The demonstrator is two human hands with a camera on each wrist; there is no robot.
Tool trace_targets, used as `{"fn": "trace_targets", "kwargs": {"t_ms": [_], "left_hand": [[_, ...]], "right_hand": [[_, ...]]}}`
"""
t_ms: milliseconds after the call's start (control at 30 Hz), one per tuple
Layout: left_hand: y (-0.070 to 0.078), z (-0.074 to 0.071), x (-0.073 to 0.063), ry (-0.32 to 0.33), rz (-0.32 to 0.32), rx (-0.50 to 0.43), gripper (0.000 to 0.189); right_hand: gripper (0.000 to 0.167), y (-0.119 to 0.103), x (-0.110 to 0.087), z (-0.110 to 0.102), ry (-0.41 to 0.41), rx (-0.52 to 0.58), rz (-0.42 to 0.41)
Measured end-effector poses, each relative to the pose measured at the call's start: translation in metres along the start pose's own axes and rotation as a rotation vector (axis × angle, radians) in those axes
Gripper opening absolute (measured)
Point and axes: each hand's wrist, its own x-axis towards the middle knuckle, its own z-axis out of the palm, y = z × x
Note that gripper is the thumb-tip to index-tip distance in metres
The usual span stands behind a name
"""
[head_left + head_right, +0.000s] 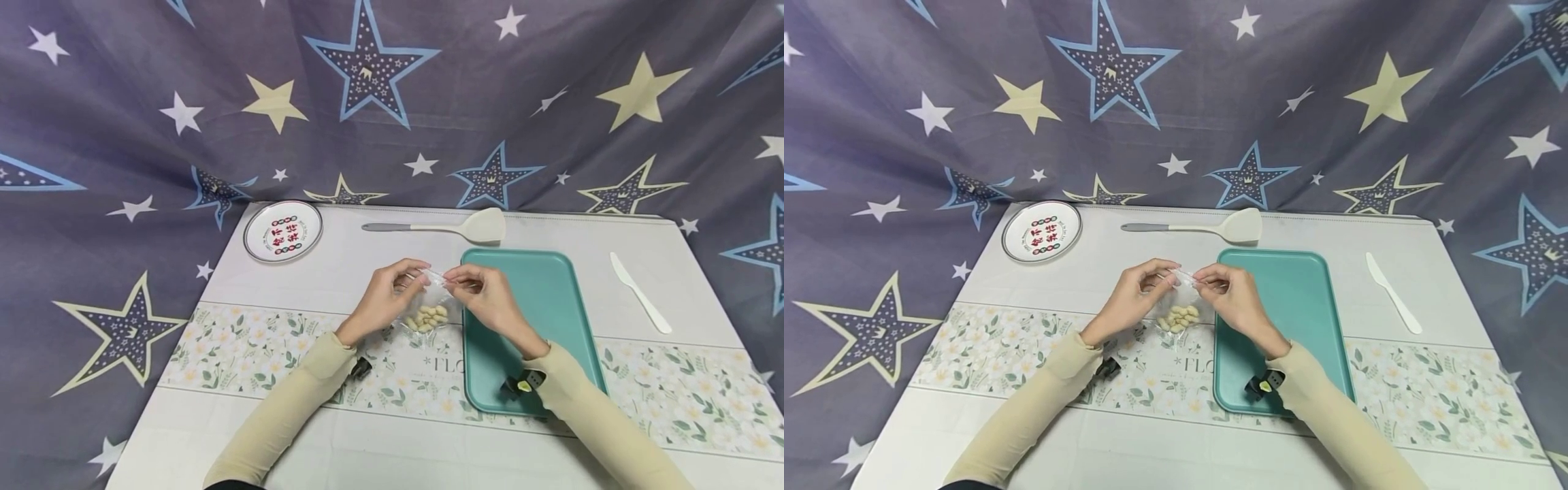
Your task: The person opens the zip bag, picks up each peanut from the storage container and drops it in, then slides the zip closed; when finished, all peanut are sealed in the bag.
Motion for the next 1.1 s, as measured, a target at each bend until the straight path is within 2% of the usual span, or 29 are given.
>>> {"fn": "trace_targets", "kwargs": {"t_ms": [233, 367, 500, 667, 767, 900, 1100], "left_hand": [[-0.002, 0.002, -0.003, 0.061, -0.097, -0.183, 0.019], [-0.004, 0.002, -0.004, 0.114, -0.160, -0.222, 0.017], [-0.006, -0.002, -0.004, 0.149, -0.188, -0.187, 0.016], [-0.008, -0.007, -0.003, 0.150, -0.170, -0.070, 0.016], [-0.010, -0.010, -0.001, 0.150, -0.161, -0.004, 0.017], [-0.012, -0.012, 0.001, 0.128, -0.178, -0.007, 0.016], [-0.014, -0.013, 0.006, 0.112, -0.198, -0.003, 0.014]], "right_hand": [[0.012, 0.000, 0.006, 0.000, -0.029, -0.043, -0.023], [0.013, -0.001, 0.011, 0.003, -0.071, -0.047, -0.008], [0.017, -0.002, 0.018, 0.007, -0.117, -0.052, 0.008], [0.018, -0.001, 0.028, 0.013, -0.162, -0.079, 0.011], [0.017, -0.001, 0.035, 0.017, -0.187, -0.099, -0.014], [0.016, 0.001, 0.043, 0.021, -0.218, -0.117, -0.047], [0.016, 0.002, 0.053, 0.024, -0.247, -0.115, -0.037]]}}
